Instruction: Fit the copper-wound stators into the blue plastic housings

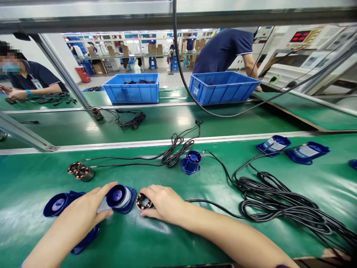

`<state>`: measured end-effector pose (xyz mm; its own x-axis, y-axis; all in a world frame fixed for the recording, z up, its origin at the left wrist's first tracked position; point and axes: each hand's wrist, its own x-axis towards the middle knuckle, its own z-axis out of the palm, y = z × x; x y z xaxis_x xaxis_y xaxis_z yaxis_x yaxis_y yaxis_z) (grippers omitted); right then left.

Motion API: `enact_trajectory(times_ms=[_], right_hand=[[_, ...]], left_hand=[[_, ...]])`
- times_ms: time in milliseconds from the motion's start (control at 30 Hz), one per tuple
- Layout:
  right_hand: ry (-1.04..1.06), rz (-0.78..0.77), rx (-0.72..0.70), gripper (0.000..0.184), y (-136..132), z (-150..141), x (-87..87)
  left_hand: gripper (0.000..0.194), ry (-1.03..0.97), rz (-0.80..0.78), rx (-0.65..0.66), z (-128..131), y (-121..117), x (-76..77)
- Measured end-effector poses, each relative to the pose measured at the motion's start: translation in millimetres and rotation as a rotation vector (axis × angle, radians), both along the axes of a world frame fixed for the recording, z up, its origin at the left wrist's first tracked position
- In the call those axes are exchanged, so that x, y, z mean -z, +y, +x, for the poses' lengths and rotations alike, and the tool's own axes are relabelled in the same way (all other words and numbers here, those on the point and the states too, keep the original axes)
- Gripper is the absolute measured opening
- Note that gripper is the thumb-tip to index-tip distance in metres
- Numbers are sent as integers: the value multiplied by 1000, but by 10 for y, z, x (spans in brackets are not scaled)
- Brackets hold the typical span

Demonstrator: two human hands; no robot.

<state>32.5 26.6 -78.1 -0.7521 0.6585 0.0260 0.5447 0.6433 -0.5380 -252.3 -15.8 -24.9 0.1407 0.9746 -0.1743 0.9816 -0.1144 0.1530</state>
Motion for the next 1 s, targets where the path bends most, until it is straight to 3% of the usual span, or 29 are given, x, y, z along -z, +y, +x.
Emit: enact_trajectory(times_ms=[67,167,300,367,500,633,700,833,867,933,1000], right_hand=[[46,-34,25,64,50,94,-51],[204,15,100,65,74,359,-262],[414,156,132,64,39,585,-604],[363,161,106,65,29,592,-711],[70,173,68,64,58,588,-859],[-160,267,-7,41,90,642,-998],[-243,287,-15,42,87,628,-955],[-251,334,63,103,42,540,-572],[-218,331,83,110,28,531,-460],[-137,289,116,99,6,548,-289],[-23,257,142,81,-14,604,-232]], left_hand=[[59,-22,122,14,21,-32,46],[52,-177,251,71,217,-32,141],[44,-413,203,114,654,24,277],[37,-476,158,127,829,65,315],[30,-524,115,173,987,145,323],[30,-554,67,218,1032,198,321],[29,-550,55,229,1060,221,340],[34,-545,57,223,1077,261,370],[39,-558,60,225,1059,266,366],[50,-595,78,228,990,266,348],[55,-634,133,216,888,255,342]])
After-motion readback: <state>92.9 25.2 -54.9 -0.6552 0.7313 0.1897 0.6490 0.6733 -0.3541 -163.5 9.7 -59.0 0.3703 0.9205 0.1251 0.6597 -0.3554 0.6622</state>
